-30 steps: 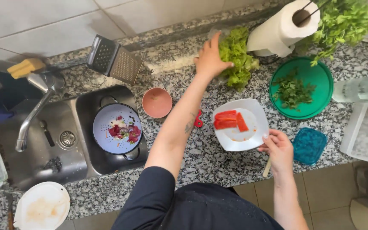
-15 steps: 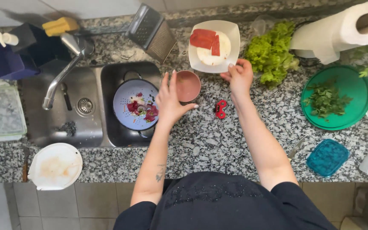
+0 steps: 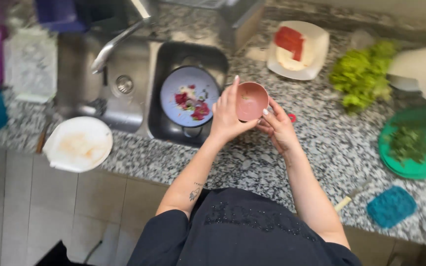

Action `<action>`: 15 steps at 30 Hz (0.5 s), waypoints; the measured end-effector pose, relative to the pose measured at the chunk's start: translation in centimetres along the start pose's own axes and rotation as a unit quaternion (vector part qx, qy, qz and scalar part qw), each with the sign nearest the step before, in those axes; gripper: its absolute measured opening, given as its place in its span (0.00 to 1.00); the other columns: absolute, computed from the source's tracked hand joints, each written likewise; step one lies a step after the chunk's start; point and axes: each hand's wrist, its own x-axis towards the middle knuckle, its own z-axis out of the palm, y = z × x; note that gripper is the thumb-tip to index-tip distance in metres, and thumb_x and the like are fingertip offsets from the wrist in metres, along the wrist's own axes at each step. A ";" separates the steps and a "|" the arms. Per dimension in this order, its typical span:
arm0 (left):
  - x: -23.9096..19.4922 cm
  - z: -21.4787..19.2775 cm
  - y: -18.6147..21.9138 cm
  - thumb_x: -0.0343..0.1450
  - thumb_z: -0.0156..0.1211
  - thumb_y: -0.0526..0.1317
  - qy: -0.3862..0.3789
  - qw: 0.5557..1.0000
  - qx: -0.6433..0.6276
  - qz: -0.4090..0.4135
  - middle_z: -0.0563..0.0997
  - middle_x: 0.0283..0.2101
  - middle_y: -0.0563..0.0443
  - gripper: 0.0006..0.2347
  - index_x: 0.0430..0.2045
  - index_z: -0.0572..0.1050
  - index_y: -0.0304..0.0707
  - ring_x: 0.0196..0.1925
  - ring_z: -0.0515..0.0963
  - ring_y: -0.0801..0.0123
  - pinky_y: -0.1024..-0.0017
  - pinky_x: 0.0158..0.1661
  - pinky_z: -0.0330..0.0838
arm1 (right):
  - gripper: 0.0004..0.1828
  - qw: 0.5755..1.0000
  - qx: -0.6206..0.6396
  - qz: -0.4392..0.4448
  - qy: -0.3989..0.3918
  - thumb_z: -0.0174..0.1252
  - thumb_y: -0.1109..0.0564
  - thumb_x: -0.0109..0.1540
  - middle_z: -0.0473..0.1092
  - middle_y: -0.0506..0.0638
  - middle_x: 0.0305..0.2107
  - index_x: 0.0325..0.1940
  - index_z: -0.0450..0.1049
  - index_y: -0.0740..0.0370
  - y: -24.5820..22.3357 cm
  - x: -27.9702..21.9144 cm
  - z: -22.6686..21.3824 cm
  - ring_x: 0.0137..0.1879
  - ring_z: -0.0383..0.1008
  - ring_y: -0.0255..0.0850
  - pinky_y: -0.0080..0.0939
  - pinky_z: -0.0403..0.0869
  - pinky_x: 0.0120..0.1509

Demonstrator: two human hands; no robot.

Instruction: The person cleans a kitchen sink and countertop area. They rinse a plastic container, scrape food scraps from a plate into the sink, and wipe the counter with a cloth. The person also washes a knife and a small bowl under running water.

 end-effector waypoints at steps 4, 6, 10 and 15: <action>-1.8 -5.8 -2.8 0.49 0.73 0.60 -0.012 1.000 0.010 -0.001 0.60 0.62 0.43 0.54 0.67 0.42 0.57 0.60 0.65 0.48 0.50 0.55 0.56 | 0.27 0.986 0.119 0.104 -0.044 0.56 0.61 0.59 0.68 0.57 0.45 0.63 0.61 0.54 0.8 -0.4 6.0 0.46 0.75 0.49 0.43 0.78 0.46; 0.3 -9.9 -5.9 0.52 0.69 0.61 0.027 0.994 0.097 0.047 0.61 0.63 0.43 0.48 0.66 0.46 0.54 0.60 0.67 0.48 0.50 0.54 0.58 | 0.27 0.987 0.112 0.106 -0.047 0.57 0.61 0.58 0.69 0.57 0.44 0.62 0.62 0.54 1.6 0.3 9.6 0.46 0.75 0.47 0.44 0.76 0.49; 9.9 -18.3 -12.6 0.66 0.61 0.48 0.076 0.918 0.372 0.115 0.60 0.64 0.44 0.28 0.59 0.59 0.38 0.63 0.62 0.47 0.57 0.56 0.61 | 0.29 0.986 0.061 0.147 -0.041 0.59 0.57 0.52 0.71 0.52 0.40 0.58 0.64 0.57 3.4 1.2 19.4 0.44 0.73 0.41 0.46 0.75 0.52; 22.5 -17.8 -23.3 0.65 0.47 0.39 0.121 0.768 0.586 0.226 0.74 0.42 0.41 0.17 0.46 0.69 0.34 0.39 0.72 0.57 0.67 0.34 0.65 | 0.30 0.975 0.102 0.179 -0.083 0.59 0.56 0.53 0.72 0.47 0.39 0.59 0.64 0.55 9.6 3.9 31.5 0.45 0.73 0.38 0.46 0.73 0.56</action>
